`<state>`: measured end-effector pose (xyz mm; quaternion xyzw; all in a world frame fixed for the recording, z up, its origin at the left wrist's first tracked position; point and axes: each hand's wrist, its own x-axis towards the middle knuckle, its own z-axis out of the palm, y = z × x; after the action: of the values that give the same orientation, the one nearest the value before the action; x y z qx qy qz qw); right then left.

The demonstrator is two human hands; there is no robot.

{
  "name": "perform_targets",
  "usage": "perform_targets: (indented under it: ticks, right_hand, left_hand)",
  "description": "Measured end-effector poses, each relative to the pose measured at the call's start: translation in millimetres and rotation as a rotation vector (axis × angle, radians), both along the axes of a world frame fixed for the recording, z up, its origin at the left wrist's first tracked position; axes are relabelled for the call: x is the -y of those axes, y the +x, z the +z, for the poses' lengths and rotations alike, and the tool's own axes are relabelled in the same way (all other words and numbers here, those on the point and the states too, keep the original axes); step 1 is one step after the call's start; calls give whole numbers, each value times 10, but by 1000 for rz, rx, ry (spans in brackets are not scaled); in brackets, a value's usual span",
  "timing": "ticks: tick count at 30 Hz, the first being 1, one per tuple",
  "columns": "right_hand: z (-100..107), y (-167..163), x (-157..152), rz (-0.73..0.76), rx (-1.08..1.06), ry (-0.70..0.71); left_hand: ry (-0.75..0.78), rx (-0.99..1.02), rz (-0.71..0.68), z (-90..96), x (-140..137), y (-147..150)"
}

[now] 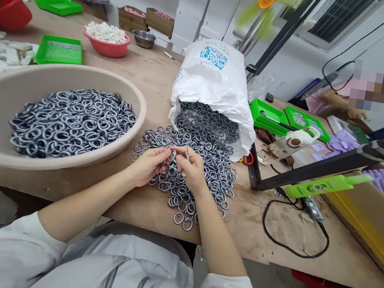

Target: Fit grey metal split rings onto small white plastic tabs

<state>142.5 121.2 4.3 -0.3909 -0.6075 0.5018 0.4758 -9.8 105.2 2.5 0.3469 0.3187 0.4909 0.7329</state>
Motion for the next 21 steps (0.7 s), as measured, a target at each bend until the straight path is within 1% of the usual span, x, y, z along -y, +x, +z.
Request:
perform_targets:
  ticks: [3, 5, 7, 9, 11, 12, 13, 16, 18, 21]
  right_hand:
    - [6, -54, 13, -37, 32, 92]
    - [-5, -96, 12, -81, 61, 162]
    - [-24, -121, -1, -122, 68, 203]
    - [-34, -117, -20, -171, 57, 194]
    - [-20, -87, -26, -201, 90, 154]
    - [-3, -69, -19, -203, 146, 155]
    - [19, -51, -5, -198, 229, 185]
    - [89, -24, 73, -171, 529, 395]
    - [116, -34, 125, -154, 681, 496]
    - [125, -63, 166, -143, 813, 535]
  left_hand:
    - [15, -14, 24, -3, -2, -2]
    - [22, -48, 31, -7, 5, 4]
    - [44, -93, 28, -7, 20, 14]
    - [65, -121, 19, -1, 33, 21]
    - [60, -115, 17, 8, 33, 19]
    - [48, -103, 23, 13, 29, 14]
    - [33, -87, 34, 16, 22, 7]
    - [0, -48, 61, 15, 3, -13]
    - [-20, -34, 74, 10, 3, -16]
    - [-40, -28, 82, 10, 15, -6]
